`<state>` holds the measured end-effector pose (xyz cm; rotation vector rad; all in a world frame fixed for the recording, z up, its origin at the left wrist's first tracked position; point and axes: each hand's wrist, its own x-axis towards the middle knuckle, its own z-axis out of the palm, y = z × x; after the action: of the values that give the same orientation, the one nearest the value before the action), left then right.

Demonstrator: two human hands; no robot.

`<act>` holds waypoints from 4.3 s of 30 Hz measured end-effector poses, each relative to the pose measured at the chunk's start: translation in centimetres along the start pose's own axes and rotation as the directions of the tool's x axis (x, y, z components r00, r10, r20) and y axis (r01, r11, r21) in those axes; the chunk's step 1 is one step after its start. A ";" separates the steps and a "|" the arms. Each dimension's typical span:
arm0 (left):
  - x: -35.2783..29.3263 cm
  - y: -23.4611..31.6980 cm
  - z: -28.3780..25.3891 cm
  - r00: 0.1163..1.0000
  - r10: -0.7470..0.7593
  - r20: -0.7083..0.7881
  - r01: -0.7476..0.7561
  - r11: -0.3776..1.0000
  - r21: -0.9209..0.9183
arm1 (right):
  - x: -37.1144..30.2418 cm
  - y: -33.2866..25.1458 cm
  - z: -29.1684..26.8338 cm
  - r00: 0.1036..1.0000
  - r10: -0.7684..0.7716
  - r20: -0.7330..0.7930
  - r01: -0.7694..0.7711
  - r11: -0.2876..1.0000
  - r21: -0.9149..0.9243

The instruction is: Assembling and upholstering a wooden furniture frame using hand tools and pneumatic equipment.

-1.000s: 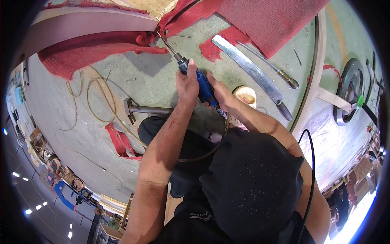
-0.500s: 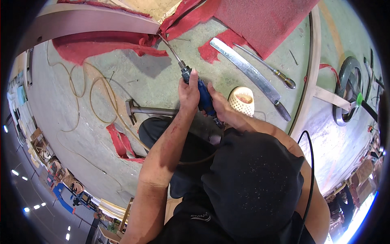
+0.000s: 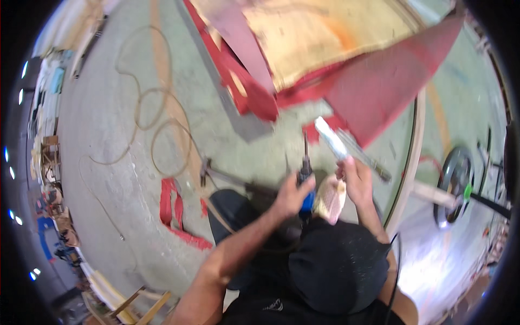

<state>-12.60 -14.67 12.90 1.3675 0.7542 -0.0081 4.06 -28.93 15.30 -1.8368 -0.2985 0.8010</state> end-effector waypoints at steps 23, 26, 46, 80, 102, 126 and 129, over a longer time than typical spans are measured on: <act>-22.4 8.9 -22.5 0.795 -0.273 -0.542 0.150 0.954 -0.261 | 18.3 -17.3 24.9 0.818 -0.319 0.479 0.548 0.687 -0.477; -20.5 6.5 -20.3 0.750 -0.390 -0.534 0.333 0.920 -0.206 | 23.1 -19.8 26.0 0.737 -0.437 0.516 0.666 0.602 -0.440; 15.5 1.5 -24.8 0.997 0.078 -0.025 -0.076 0.995 0.068 | 18.8 -12.9 18.4 0.814 -0.229 0.534 0.369 0.913 -0.172; 16.0 9.6 -29.1 0.907 -0.420 0.025 0.316 0.719 0.619 | 20.7 1.8 24.4 0.971 0.152 0.183 -0.201 0.936 0.288; 16.5 6.0 -27.6 0.929 -0.342 0.138 0.256 0.867 0.428 | 21.2 0.2 24.7 0.954 0.212 0.210 -0.268 0.920 0.287; 14.9 7.2 -27.2 0.991 -0.049 0.123 -0.014 0.883 0.469 | 21.6 -1.4 25.2 0.910 0.329 0.253 -0.414 0.763 0.496; 13.7 8.8 -26.6 0.992 -0.112 0.050 0.061 0.806 0.588 | 21.1 -1.8 25.2 0.912 0.322 0.252 -0.407 0.771 0.489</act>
<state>-11.06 16.50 13.64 1.9074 0.7753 -0.4020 3.71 1.73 3.45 -1.3107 0.1929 1.1691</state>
